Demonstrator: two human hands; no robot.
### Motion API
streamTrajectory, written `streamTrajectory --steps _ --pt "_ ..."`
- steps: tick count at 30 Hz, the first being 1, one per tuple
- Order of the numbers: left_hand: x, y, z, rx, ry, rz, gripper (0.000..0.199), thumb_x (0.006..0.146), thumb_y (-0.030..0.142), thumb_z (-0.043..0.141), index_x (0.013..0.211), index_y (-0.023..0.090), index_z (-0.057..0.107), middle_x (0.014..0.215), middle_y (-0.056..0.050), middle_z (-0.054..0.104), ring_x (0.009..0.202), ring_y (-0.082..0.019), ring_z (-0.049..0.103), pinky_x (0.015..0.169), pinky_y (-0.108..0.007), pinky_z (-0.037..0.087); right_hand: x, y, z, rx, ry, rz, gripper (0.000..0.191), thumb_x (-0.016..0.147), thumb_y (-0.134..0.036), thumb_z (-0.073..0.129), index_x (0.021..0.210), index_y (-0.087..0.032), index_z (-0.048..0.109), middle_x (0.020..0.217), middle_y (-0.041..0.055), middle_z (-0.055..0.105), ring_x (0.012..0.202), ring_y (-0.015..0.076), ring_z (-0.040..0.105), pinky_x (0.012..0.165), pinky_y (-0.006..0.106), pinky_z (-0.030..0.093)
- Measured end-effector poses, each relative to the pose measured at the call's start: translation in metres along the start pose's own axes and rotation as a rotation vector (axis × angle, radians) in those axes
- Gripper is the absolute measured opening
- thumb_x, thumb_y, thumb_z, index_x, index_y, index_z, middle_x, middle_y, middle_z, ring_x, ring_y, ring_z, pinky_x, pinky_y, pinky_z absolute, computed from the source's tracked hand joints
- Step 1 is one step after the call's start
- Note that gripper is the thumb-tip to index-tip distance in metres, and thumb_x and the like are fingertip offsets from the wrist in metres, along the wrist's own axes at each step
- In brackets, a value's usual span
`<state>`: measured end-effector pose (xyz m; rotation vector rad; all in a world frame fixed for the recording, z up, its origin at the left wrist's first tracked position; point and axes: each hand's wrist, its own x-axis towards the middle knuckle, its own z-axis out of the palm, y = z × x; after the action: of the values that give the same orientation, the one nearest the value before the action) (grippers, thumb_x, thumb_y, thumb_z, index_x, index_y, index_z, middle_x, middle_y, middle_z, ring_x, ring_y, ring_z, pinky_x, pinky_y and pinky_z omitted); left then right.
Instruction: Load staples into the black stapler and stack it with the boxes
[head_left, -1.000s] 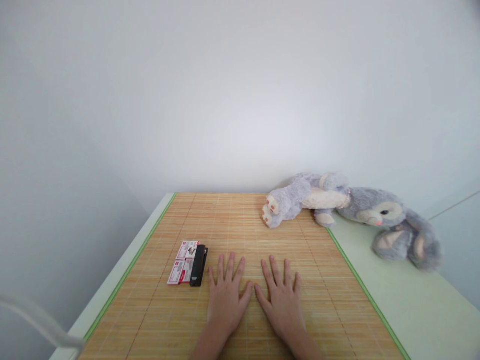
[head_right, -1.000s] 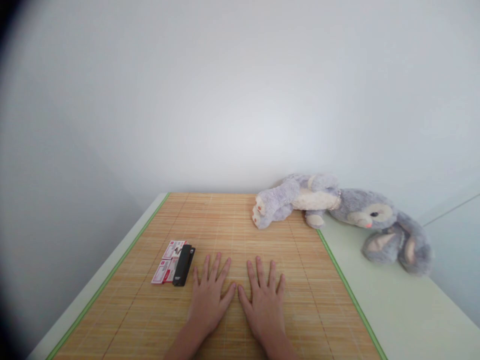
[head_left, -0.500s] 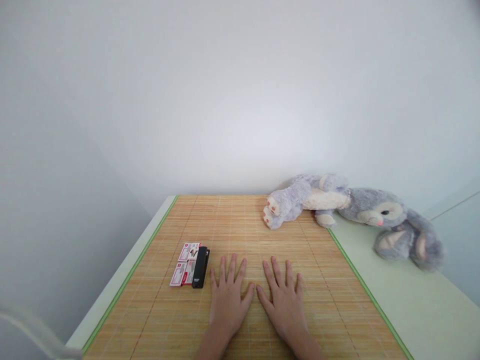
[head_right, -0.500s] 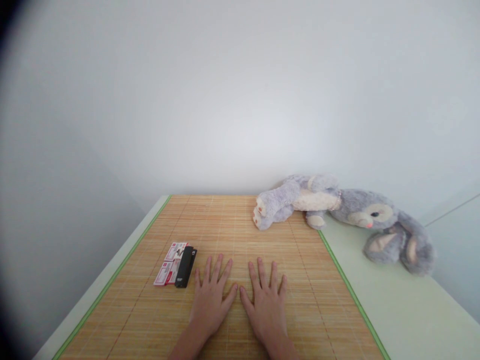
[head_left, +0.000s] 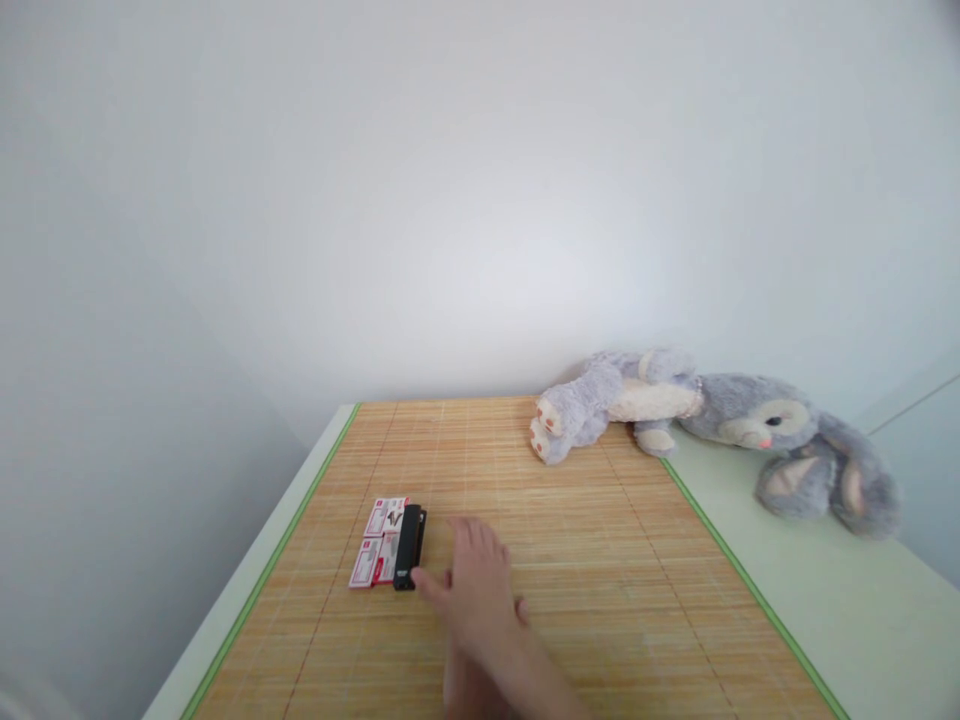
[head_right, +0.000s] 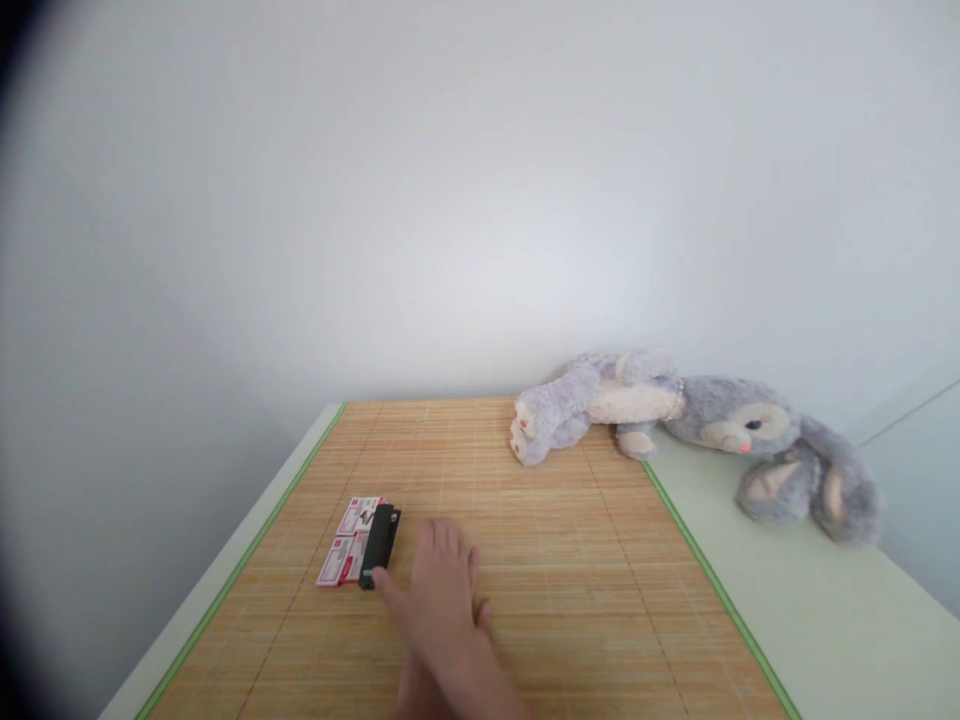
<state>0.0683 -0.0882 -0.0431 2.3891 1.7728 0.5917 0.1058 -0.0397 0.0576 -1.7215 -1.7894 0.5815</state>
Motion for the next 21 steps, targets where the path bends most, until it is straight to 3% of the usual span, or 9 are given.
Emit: streamTrajectory --steps 4,8,11,14,18,21 --pt "-0.001 -0.007 0.005 0.000 -0.049 0.006 0.072 0.097 0.028 0.046 0.164 0.031 0.018 0.170 -0.001 0.026 0.158 -0.034 0.019 0.128 -0.065 0.017 0.015 -0.040 0.039 0.052 -0.023 0.023 0.076 0.073 -0.062 0.076 0.131 -0.018 0.057 0.129 0.0177 0.061 0.120 0.0392 0.055 0.104 0.055 0.042" --pt "-0.005 -0.008 -0.001 -0.042 -0.102 0.055 0.071 0.099 0.031 0.047 0.164 0.033 0.019 0.168 0.001 0.029 0.156 -0.030 0.029 0.127 -0.055 0.029 0.036 -0.032 0.044 -0.018 -0.051 0.011 0.048 0.078 -0.038 0.070 0.120 -0.016 0.061 0.121 0.0165 0.063 0.113 0.0341 0.058 0.098 0.048 0.047" --pt "-0.008 -0.002 -0.013 -0.032 -0.130 0.095 0.068 0.098 0.032 0.049 0.162 0.037 0.025 0.166 0.001 0.037 0.155 -0.032 0.030 0.127 -0.061 0.026 0.054 -0.004 0.021 -0.046 -0.071 -0.035 0.033 0.081 -0.023 0.063 0.113 -0.018 0.066 0.118 0.0134 0.065 0.113 0.0296 0.058 0.097 0.041 0.047" --pt "-0.010 0.005 -0.030 -0.012 -0.118 0.094 0.062 0.099 0.033 0.048 0.159 0.039 0.034 0.163 0.002 0.042 0.156 -0.036 0.025 0.126 -0.068 0.018 0.068 0.037 -0.017 -0.047 -0.095 -0.094 0.032 0.082 -0.018 0.062 0.112 -0.022 0.070 0.117 0.0088 0.068 0.116 0.0265 0.058 0.100 0.037 0.044" --pt "-0.006 0.010 -0.040 0.014 -0.045 0.018 0.064 0.100 0.035 0.046 0.161 0.037 0.028 0.169 0.002 0.030 0.158 -0.033 0.020 0.127 -0.064 0.021 0.073 0.089 -0.067 -0.037 -0.154 -0.162 0.035 0.078 -0.015 0.065 0.111 -0.024 0.074 0.110 0.0046 0.072 0.108 0.0228 0.063 0.097 0.032 0.045" --pt "0.004 0.012 -0.038 0.046 0.013 -0.081 0.064 0.099 0.035 0.047 0.161 0.034 0.030 0.170 0.000 0.027 0.159 -0.036 0.015 0.125 -0.067 0.019 0.070 0.110 -0.086 -0.035 -0.183 -0.186 0.039 0.076 -0.013 0.066 0.112 -0.024 0.074 0.110 0.0044 0.073 0.105 0.0224 0.064 0.094 0.030 0.045"
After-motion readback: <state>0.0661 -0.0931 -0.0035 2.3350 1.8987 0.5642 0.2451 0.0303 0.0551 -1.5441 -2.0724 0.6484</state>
